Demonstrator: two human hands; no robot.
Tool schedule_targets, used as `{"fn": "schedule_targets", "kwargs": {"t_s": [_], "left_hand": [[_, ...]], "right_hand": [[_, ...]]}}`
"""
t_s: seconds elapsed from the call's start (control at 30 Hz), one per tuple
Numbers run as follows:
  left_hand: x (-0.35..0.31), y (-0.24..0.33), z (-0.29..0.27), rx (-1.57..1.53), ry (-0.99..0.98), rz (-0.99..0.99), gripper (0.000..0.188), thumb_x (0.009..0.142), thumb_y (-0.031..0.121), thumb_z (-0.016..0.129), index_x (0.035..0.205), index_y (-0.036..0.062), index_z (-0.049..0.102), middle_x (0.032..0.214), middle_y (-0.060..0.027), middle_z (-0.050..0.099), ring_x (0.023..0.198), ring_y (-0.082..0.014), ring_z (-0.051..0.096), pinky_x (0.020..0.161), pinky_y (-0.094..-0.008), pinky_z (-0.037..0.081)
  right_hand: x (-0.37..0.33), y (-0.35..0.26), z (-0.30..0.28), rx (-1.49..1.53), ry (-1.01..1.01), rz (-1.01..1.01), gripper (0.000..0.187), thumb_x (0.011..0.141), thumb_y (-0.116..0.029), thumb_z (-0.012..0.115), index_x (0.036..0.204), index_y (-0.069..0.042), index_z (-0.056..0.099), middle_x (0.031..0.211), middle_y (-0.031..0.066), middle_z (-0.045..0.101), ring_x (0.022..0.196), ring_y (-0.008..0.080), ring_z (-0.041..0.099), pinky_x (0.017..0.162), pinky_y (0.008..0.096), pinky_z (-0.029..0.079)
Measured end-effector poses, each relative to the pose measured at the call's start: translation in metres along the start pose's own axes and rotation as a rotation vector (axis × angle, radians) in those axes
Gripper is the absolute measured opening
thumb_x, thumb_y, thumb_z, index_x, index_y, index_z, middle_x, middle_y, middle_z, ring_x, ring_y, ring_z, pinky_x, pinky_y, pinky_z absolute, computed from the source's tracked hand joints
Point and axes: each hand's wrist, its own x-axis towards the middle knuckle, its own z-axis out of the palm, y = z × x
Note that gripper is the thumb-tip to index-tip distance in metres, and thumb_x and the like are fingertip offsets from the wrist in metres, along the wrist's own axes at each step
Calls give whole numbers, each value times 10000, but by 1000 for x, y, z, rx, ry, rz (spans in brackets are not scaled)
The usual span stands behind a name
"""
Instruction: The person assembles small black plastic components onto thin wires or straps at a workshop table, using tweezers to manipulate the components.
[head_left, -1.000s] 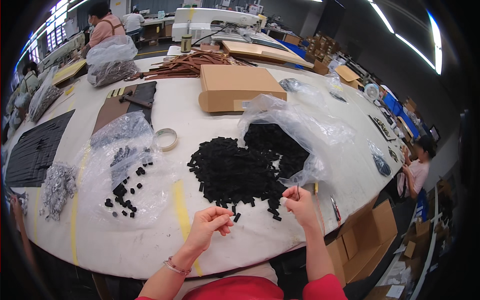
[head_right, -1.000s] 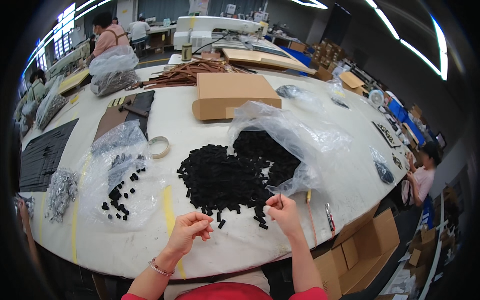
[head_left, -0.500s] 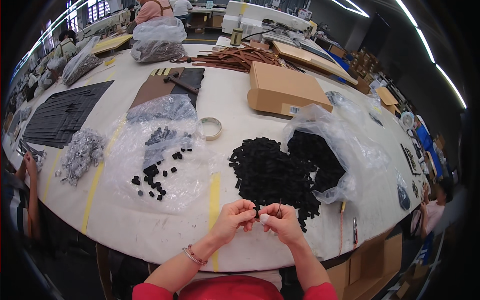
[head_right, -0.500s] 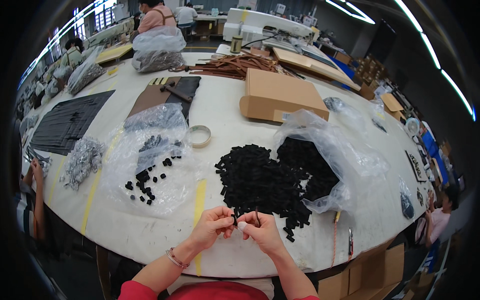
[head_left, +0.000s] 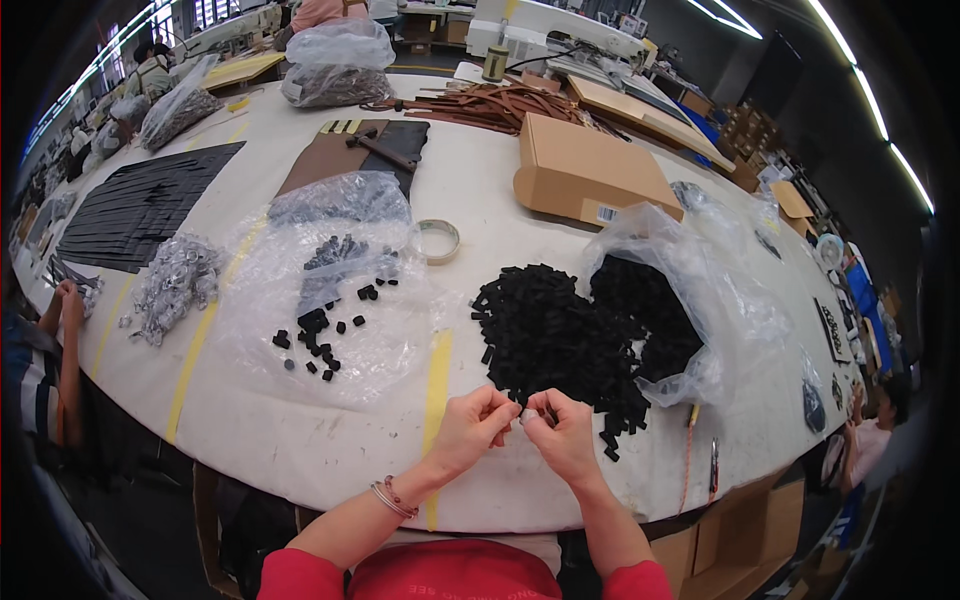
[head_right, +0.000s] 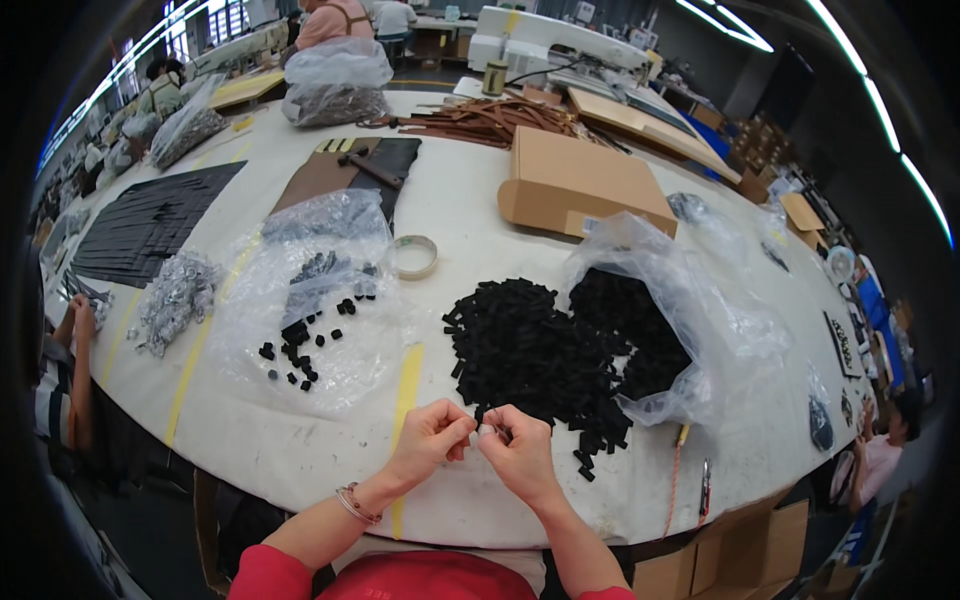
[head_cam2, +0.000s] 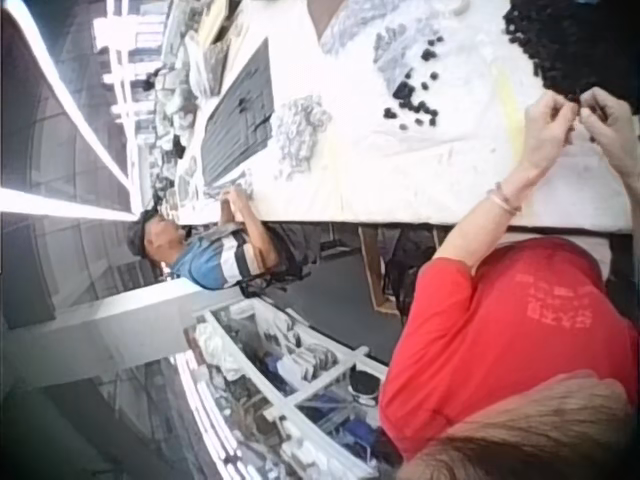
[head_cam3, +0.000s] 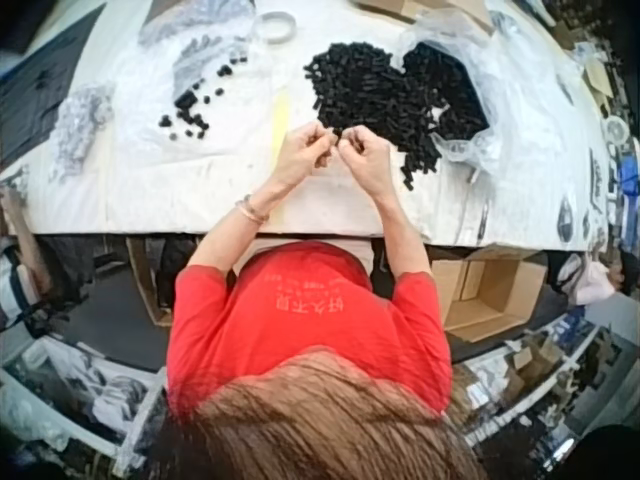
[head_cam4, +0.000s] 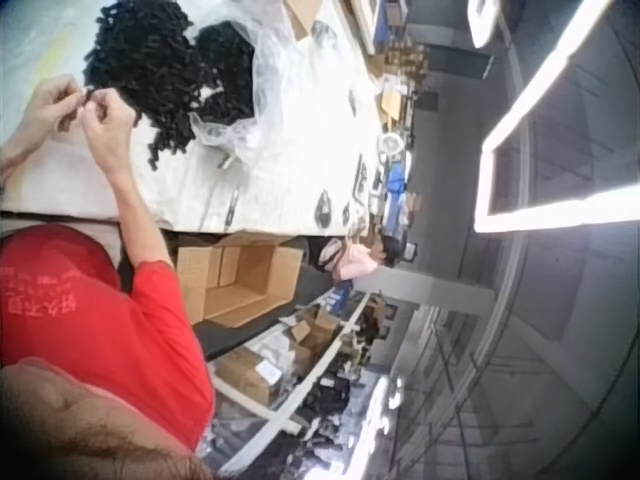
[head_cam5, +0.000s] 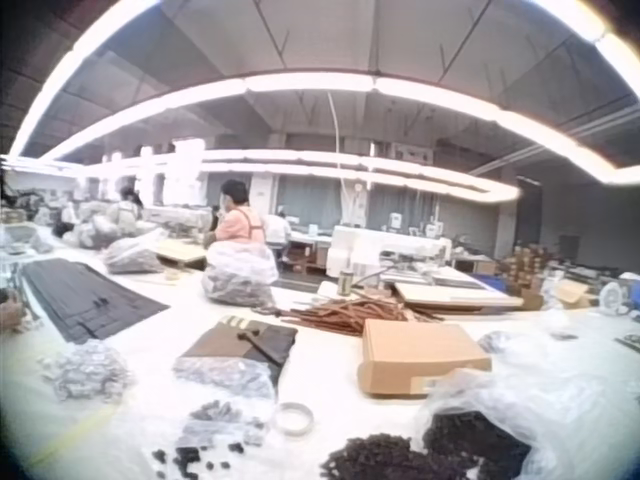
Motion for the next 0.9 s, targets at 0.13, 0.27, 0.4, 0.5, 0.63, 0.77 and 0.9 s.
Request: {"fn": "schedule_targets", "kwargs": {"t_s": [0.13, 0.27, 0.4, 0.5, 0.63, 0.77, 0.9], "left_hand": [[0, -9, -1, 278, 50, 237, 108, 807, 69, 548, 717, 17, 516, 579, 2, 521, 477, -45, 473, 415, -191, 376], [1, -15, 3, 591, 162, 691, 115, 807, 65, 545, 701, 39, 510, 564, 10, 503, 455, -53, 457, 397, -192, 348], [0, -7, 1, -212, -107, 5, 111, 822, 127, 533, 733, 63, 513, 567, 12, 488, 431, -66, 440, 378, -185, 324], [4, -7, -6, -445, -192, -214, 116, 829, 167, 530, 775, 67, 511, 588, 3, 493, 431, -67, 440, 377, -178, 328], [6, -12, -8, -472, -229, -288, 147, 826, 202, 547, 774, 69, 510, 602, 6, 487, 432, -59, 453, 380, -168, 330], [7, -10, -7, -525, -270, -281, 129, 822, 178, 550, 789, 63, 503, 624, -2, 500, 434, -65, 456, 382, -169, 335], [5, -10, -5, -442, -267, -228, 109, 823, 149, 546, 821, 60, 483, 619, -2, 490, 434, -65, 452, 382, -173, 327]], "right_hand": [[1, 1, 3, 5, 33, -12, 51, 670, -6, 543, 649, 15, 501, 511, -49, 397, 481, 10, 324, 422, 189, 257], [-1, 5, 2, -3, 28, -1, 49, 665, -6, 541, 647, 14, 500, 503, -44, 390, 483, 14, 320, 425, 192, 255], [-4, 7, 2, -200, 87, -197, 65, 627, 3, 558, 674, 5, 514, 548, 33, 473, 463, 98, 431, 416, 237, 334], [-6, 12, 4, -422, 121, -455, 124, 588, -6, 586, 691, -22, 519, 595, 77, 506, 469, 191, 512, 414, 281, 395], [-6, 19, 6, -524, 156, -603, 177, 558, -2, 609, 699, -48, 512, 596, 69, 489, 469, 217, 514, 399, 290, 397], [-5, 21, 6, -465, 215, -563, 172, 576, 14, 611, 708, -37, 514, 609, 81, 502, 461, 225, 513, 391, 298, 396], [-8, 21, 7, -440, 218, -535, 153, 597, 8, 610, 709, -34, 515, 618, 100, 508, 462, 243, 512, 392, 312, 401]]}}
